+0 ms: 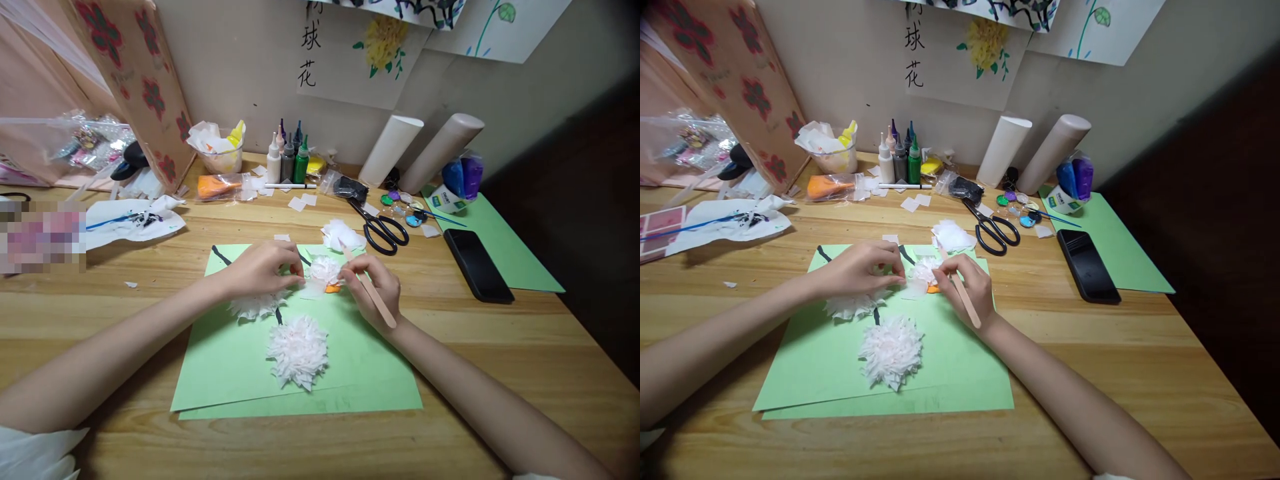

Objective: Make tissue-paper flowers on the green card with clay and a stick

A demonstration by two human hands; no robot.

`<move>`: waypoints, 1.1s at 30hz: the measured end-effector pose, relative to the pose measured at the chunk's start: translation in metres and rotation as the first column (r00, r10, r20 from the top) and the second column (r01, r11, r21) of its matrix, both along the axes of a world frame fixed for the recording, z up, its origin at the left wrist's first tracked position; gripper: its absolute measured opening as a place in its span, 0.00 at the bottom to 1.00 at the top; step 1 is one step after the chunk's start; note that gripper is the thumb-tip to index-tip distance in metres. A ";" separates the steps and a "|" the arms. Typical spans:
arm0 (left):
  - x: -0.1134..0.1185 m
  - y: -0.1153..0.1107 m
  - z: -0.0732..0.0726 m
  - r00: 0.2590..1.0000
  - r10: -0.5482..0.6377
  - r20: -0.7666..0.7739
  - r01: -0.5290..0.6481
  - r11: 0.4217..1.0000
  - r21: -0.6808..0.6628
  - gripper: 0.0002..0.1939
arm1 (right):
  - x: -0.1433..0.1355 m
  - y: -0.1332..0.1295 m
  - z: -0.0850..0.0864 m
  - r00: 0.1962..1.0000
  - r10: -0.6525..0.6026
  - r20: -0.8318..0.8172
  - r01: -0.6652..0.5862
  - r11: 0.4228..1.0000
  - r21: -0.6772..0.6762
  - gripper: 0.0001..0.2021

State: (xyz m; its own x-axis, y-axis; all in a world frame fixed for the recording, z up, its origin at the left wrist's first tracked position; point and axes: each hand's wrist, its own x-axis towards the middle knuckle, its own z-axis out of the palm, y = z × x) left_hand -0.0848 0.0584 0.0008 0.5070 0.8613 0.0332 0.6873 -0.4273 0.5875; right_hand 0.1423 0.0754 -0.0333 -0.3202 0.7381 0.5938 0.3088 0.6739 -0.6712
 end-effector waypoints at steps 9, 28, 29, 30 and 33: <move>-0.008 0.007 0.003 0.976 0.048 0.213 -0.032 0.996 -0.081 0.12 | -0.005 0.006 0.001 0.974 0.195 0.118 -0.195 0.981 -0.012 0.11; -0.023 0.021 -0.015 0.823 0.518 0.234 -0.533 0.846 -0.002 0.13 | -0.004 0.003 0.000 0.967 0.233 -0.099 -0.238 0.970 -0.047 0.08; -0.025 0.021 -0.016 0.806 0.545 0.232 -0.573 0.817 0.070 0.13 | -0.005 0.001 0.001 0.960 0.269 -0.082 -0.273 0.961 -0.035 0.08; -0.025 0.021 -0.015 0.807 0.539 0.243 -0.578 0.805 0.133 0.14 | -0.006 0.000 0.002 0.954 0.293 -0.058 -0.295 0.955 -0.032 0.09; -0.020 0.016 -0.005 0.921 0.293 0.255 -0.334 0.934 0.131 0.14 | -0.009 -0.004 0.004 0.957 0.289 0.011 -0.289 0.956 -0.045 0.08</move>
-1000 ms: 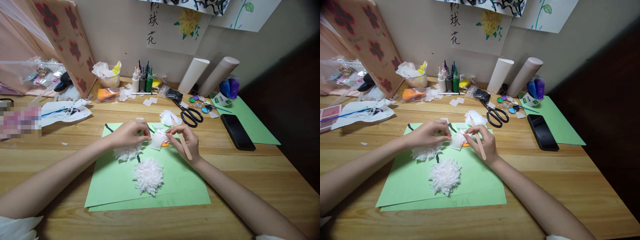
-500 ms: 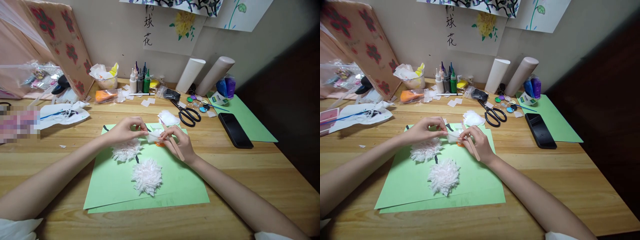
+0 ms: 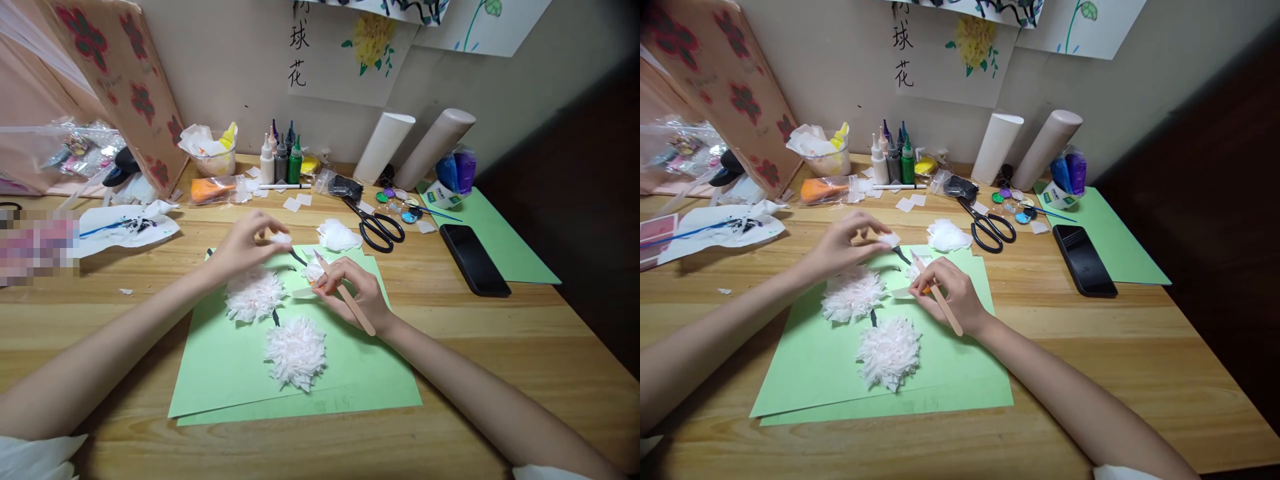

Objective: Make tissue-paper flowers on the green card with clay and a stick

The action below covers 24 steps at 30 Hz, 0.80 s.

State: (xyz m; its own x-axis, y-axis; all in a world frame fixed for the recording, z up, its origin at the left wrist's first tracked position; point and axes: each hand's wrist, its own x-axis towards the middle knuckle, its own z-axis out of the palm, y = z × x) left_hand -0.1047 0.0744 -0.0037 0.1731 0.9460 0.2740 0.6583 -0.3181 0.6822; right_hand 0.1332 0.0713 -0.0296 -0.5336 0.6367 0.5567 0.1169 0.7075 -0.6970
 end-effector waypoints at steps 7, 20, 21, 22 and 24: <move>0.019 -0.014 0.012 0.880 -0.441 -0.178 0.409 0.893 -0.189 0.10 | 0.000 0.000 0.000 0.997 -0.055 0.048 0.055 0.998 0.007 0.06; 0.009 -0.007 0.011 0.838 -0.543 -0.058 0.525 0.831 -0.184 0.07 | 0.009 0.002 -0.005 0.980 0.153 0.129 -0.178 0.960 0.216 0.21; 0.010 -0.007 0.010 0.846 -0.530 -0.050 0.514 0.837 -0.189 0.07 | 0.008 0.002 -0.005 0.979 0.134 0.153 -0.169 0.955 0.242 0.21; 0.011 -0.008 0.009 0.857 -0.513 -0.047 0.496 0.846 -0.196 0.07 | 0.008 0.002 -0.005 0.978 0.114 0.173 -0.157 0.952 0.262 0.21; 0.013 -0.008 0.008 0.884 -0.464 -0.054 0.442 0.869 -0.221 0.07 | 0.007 0.003 -0.005 0.978 0.080 0.194 -0.134 0.949 0.284 0.21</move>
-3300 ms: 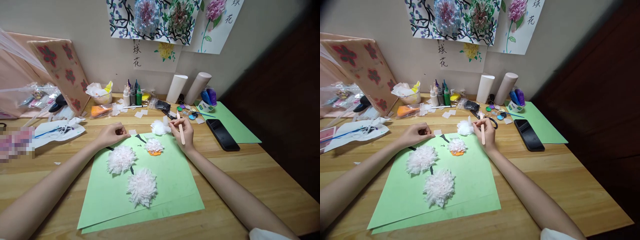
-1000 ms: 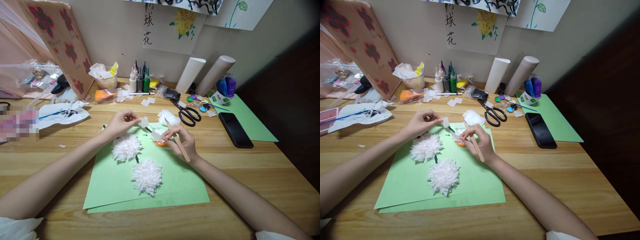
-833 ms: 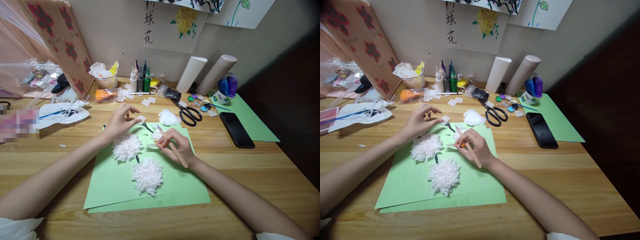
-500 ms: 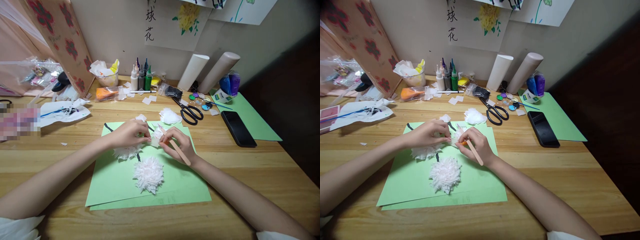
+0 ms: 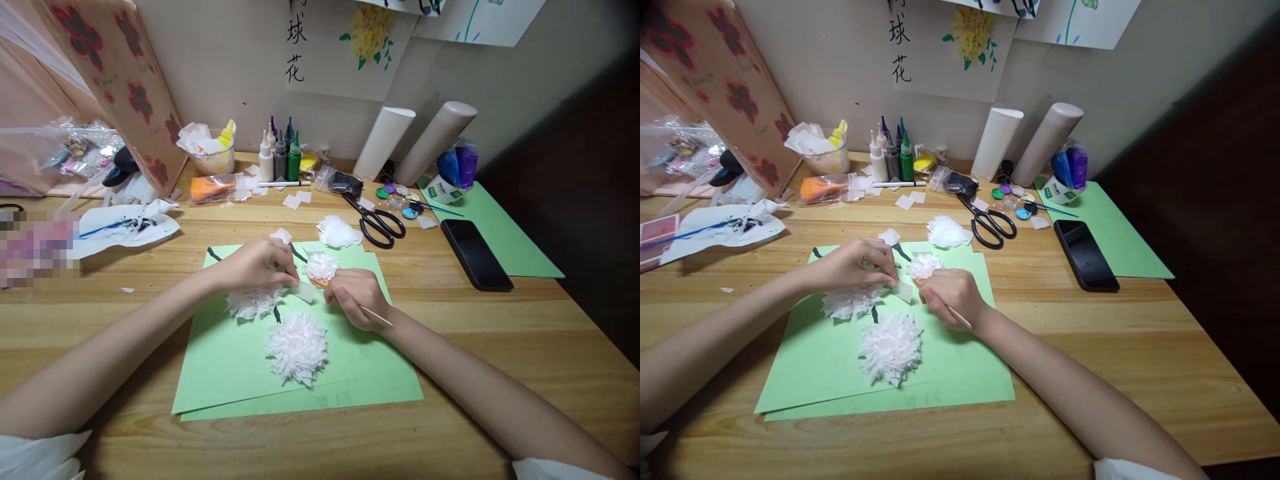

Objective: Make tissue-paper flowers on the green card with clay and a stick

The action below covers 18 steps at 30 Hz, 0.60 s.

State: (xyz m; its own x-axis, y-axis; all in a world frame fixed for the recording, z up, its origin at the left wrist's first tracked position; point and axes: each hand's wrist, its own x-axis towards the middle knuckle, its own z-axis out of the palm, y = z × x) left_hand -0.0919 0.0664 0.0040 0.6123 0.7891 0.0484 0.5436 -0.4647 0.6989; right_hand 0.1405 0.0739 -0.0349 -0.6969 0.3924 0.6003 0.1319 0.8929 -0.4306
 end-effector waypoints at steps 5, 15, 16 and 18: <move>0.008 0.001 0.002 0.977 0.171 -0.125 -0.182 0.979 -0.087 0.08 | 0.000 0.001 0.001 0.996 -0.075 -0.037 0.074 0.997 -0.035 0.19; 0.019 0.009 0.004 0.952 0.248 -0.181 -0.273 0.953 -0.129 0.09 | 0.000 0.001 0.003 0.993 -0.109 -0.048 0.106 0.992 -0.061 0.18; 0.019 0.010 0.003 0.948 0.258 -0.186 -0.285 0.948 -0.140 0.10 | 0.000 0.001 0.003 0.992 -0.110 -0.055 0.107 0.993 -0.057 0.18; 0.020 0.010 0.002 0.944 0.270 -0.191 -0.300 0.942 -0.149 0.10 | 0.000 0.000 0.002 0.991 -0.103 -0.080 0.100 0.994 -0.046 0.18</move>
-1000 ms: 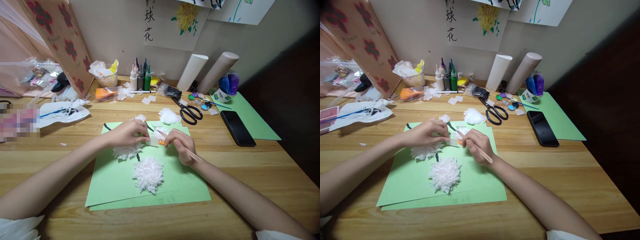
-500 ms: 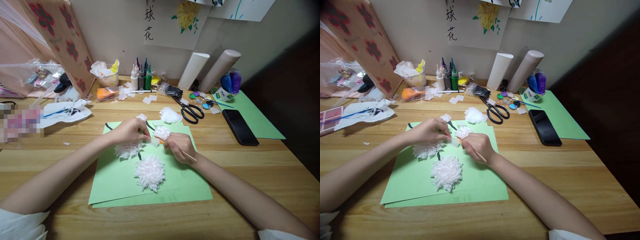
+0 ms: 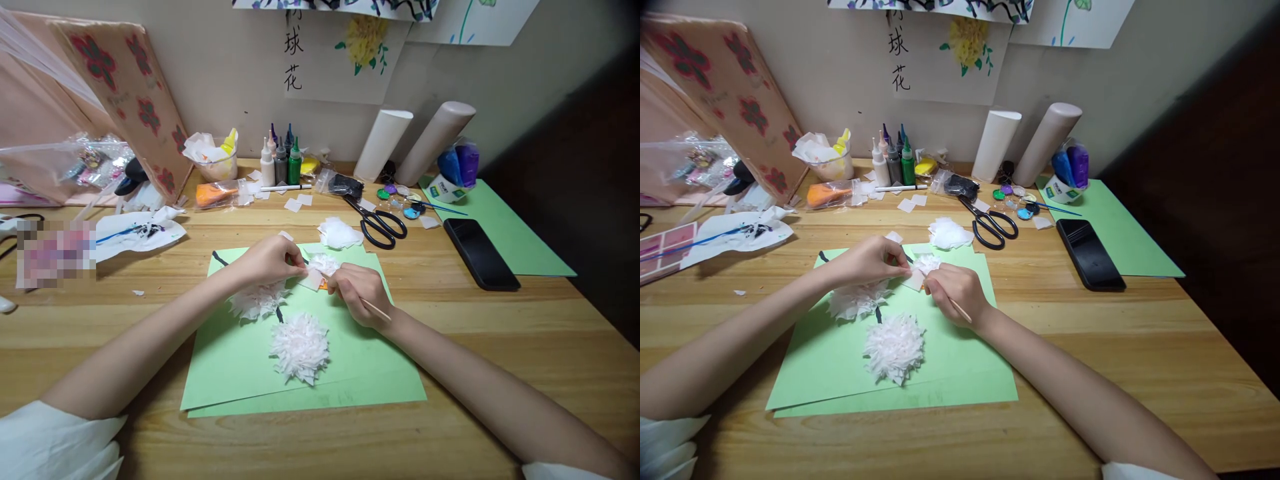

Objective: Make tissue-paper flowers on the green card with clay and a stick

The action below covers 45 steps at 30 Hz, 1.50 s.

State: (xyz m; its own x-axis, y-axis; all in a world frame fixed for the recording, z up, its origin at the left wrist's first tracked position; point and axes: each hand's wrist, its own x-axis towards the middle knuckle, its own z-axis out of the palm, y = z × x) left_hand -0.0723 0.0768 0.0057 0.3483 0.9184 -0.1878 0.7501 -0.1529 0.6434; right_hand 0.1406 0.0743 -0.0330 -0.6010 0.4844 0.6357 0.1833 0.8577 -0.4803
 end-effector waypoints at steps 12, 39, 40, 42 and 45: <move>-0.001 0.000 -0.006 0.999 0.025 0.032 -0.024 1.000 -0.018 0.10 | -0.006 -0.005 0.000 0.992 0.052 0.113 -0.075 0.973 0.217 0.16; -0.004 0.002 -0.004 0.999 -0.044 0.031 0.047 0.996 -0.070 0.16 | -0.014 -0.009 0.000 0.987 -0.142 -0.081 0.119 0.963 -0.243 0.23; -0.004 0.002 -0.004 0.999 -0.045 0.029 0.047 0.997 -0.069 0.16 | -0.014 -0.009 0.001 0.990 -0.119 -0.073 0.100 0.969 -0.228 0.23; -0.004 0.002 -0.003 0.999 -0.045 0.018 0.046 0.997 -0.066 0.16 | -0.013 -0.010 0.001 0.994 -0.076 -0.078 0.060 0.980 -0.189 0.22; -0.004 0.002 -0.002 0.999 -0.047 -0.002 0.047 0.997 -0.057 0.17 | -0.013 -0.009 0.001 0.995 0.007 -0.103 -0.016 0.996 -0.091 0.21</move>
